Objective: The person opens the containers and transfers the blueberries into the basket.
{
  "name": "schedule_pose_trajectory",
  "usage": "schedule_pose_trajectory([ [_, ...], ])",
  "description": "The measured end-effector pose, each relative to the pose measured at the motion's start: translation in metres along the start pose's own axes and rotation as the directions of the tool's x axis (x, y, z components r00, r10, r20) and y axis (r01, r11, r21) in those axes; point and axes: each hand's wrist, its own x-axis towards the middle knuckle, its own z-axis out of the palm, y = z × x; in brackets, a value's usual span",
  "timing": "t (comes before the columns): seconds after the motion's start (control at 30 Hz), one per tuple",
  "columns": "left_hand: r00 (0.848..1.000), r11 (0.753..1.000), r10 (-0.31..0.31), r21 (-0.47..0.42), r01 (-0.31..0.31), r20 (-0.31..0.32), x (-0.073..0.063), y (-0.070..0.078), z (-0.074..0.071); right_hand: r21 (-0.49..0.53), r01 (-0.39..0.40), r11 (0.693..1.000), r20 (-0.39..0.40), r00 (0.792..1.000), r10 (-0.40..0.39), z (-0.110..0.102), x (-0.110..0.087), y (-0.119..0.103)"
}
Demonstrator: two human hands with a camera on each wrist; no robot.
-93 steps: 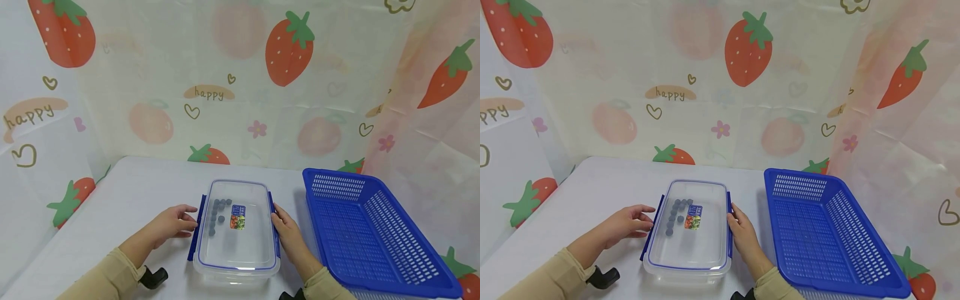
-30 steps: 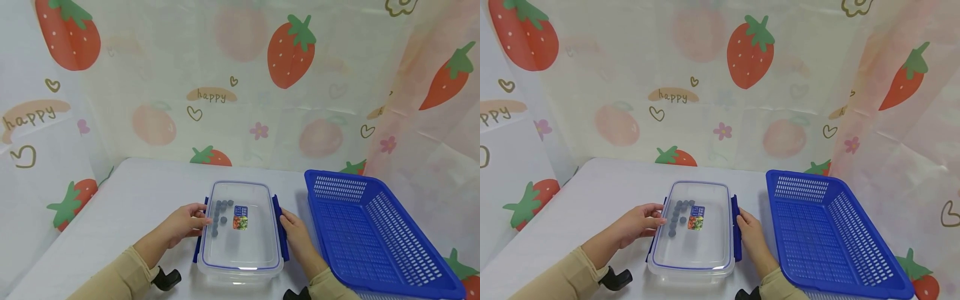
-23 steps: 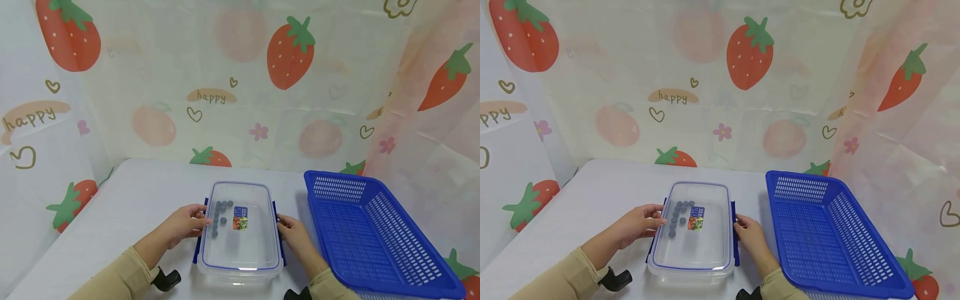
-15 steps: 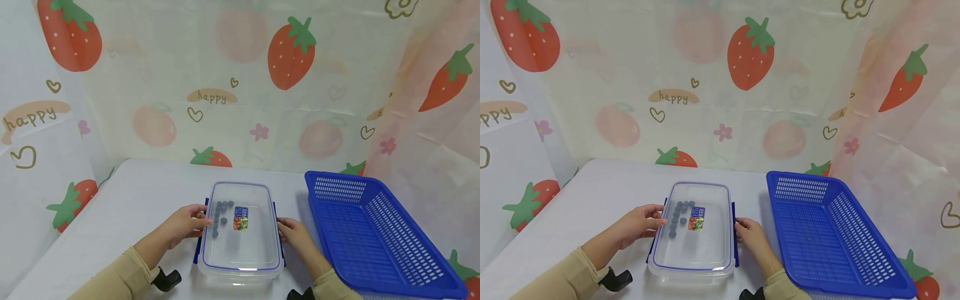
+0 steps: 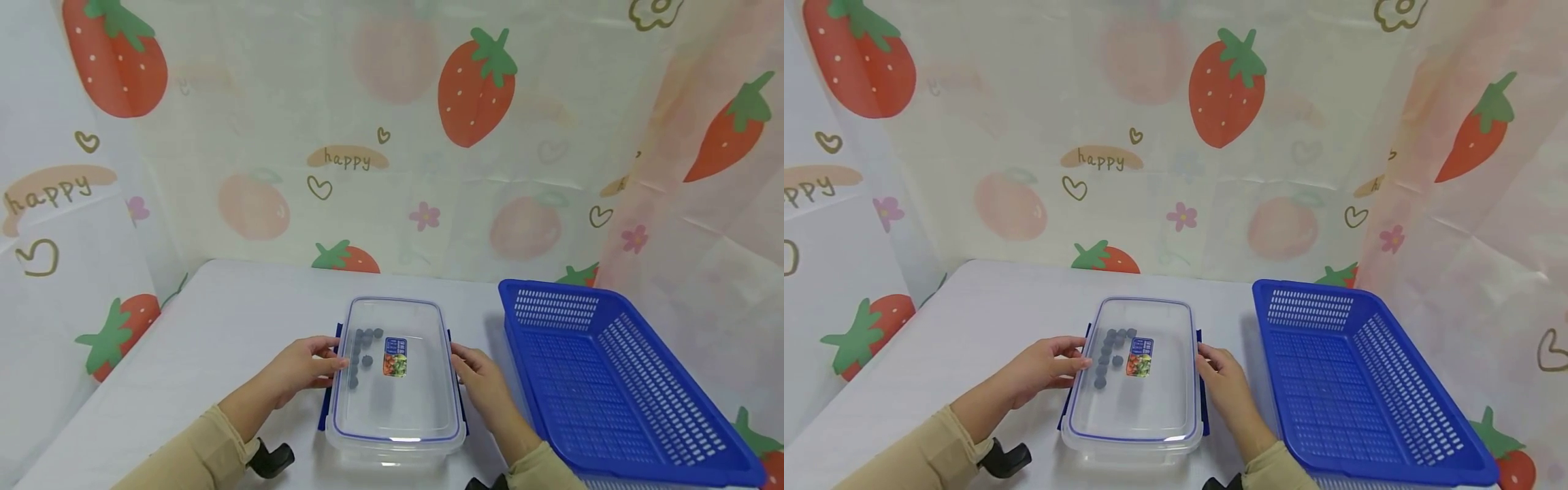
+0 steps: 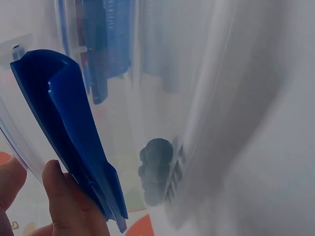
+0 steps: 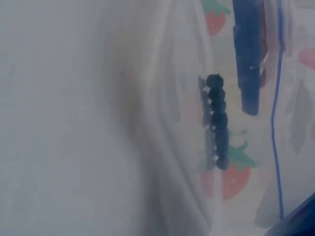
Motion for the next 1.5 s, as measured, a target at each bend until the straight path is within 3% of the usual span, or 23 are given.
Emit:
schedule_pose_trajectory([
  [0.2, 1.0, 1.0, 0.004, -0.014, -0.004, 0.013, -0.001, -0.001, -0.001, -0.017, -0.073, 0.997, 0.012, 0.997, 0.073, 0.003, -0.003, -0.013],
  [0.43, 0.999, 1.0, 0.022, -0.005, -0.022, 0.026, -0.008, 0.003, -0.001, -0.049, -0.084, 0.995, -0.002, 0.996, 0.084, 0.007, -0.001, -0.019],
  [0.83, 1.0, 0.999, -0.009, -0.054, 0.008, -0.012, -0.009, 0.004, 0.005, 0.12, -0.177, 0.977, 0.016, 0.984, 0.176, 0.01, 0.002, -0.017],
  [1.1, 1.0, 0.998, 0.005, -0.06, -0.005, 0.0, -0.012, 0.009, 0.006, 0.15, -0.222, 0.963, 0.026, 0.975, 0.221, 0.013, -0.001, -0.018],
  [1.5, 1.0, 0.996, 0.016, -0.088, -0.013, 0.025, -0.011, 0.007, 0.006, 0.25, -0.184, 0.95, 0.094, 0.982, 0.165, 0.013, -0.007, -0.018],
])
